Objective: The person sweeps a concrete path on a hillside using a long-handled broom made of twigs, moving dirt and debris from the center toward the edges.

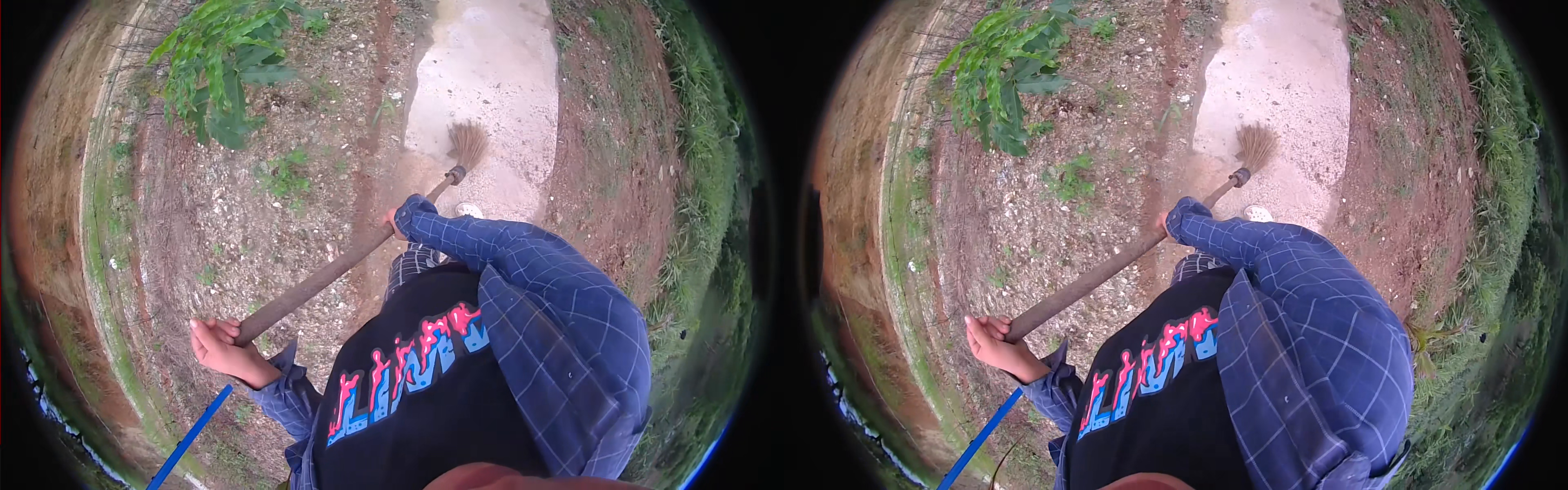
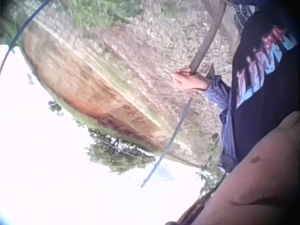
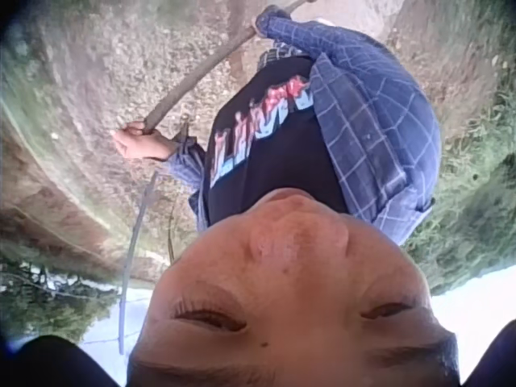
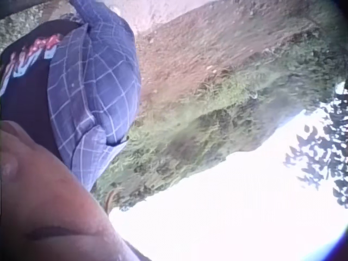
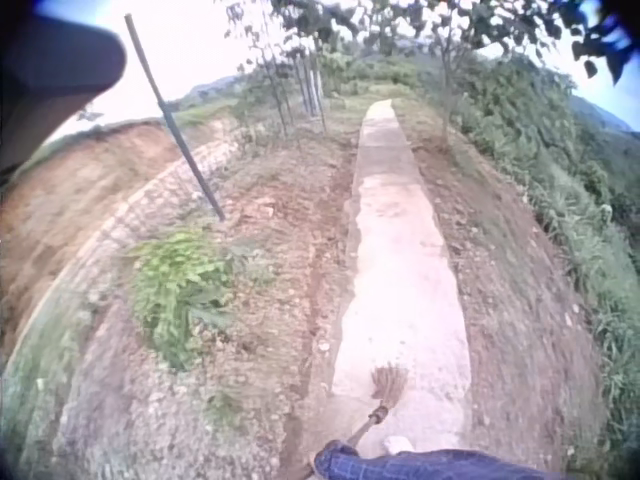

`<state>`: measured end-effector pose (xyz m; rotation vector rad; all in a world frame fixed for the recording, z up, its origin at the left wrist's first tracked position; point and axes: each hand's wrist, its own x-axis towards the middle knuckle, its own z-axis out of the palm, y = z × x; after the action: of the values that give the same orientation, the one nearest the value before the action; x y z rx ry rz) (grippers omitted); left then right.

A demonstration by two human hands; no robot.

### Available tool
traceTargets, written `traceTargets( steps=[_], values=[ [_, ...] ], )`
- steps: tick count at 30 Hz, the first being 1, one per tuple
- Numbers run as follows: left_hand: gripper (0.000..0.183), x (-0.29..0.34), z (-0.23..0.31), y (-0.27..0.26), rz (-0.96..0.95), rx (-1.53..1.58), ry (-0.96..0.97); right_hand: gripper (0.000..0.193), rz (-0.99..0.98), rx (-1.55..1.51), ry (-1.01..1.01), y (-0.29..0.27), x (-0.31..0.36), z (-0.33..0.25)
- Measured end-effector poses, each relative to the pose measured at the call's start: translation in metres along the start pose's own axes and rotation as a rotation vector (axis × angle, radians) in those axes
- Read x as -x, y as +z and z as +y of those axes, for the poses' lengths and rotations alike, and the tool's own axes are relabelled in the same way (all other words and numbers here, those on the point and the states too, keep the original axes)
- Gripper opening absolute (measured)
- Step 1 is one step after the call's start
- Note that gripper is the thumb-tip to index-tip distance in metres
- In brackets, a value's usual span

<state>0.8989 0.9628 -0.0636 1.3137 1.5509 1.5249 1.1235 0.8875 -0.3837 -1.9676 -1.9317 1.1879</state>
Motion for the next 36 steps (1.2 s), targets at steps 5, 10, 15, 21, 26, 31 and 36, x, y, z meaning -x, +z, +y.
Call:
traceTargets(
  steps=[5,10,15,21,26,31,36],
  values=[
    [0.033,0.006,-0.002,0.015,-0.021,0.161,-0.085,0.023,0.047,-0.214,0.357,0.078,0.005,0.084],
    [0.033,0.034,0.043,-0.011,-0.241,0.366,0.119,0.022,0.068,-0.085,0.140,-0.011,0.001,0.046],
    [0.032,0.079,0.052,0.037,-0.311,0.189,0.457,0.021,0.319,-0.293,-0.120,-0.105,-0.060,0.045],
    [0.031,0.098,0.023,0.119,-0.499,0.180,0.306,0.022,0.228,-0.101,-0.097,-0.032,-0.005,0.140],
    [0.032,0.073,-0.006,0.140,-0.413,0.105,0.023,0.023,-0.139,-0.182,0.355,-0.054,0.102,0.123],
    [0.031,0.054,-0.009,0.094,-0.244,0.257,-0.107,0.029,-0.216,-0.060,0.325,-0.092,0.110,0.109],
    [0.034,0.079,0.015,0.038,-0.191,0.339,0.051,0.032,0.178,-0.026,0.031,-0.098,0.020,0.103]
  ],
)
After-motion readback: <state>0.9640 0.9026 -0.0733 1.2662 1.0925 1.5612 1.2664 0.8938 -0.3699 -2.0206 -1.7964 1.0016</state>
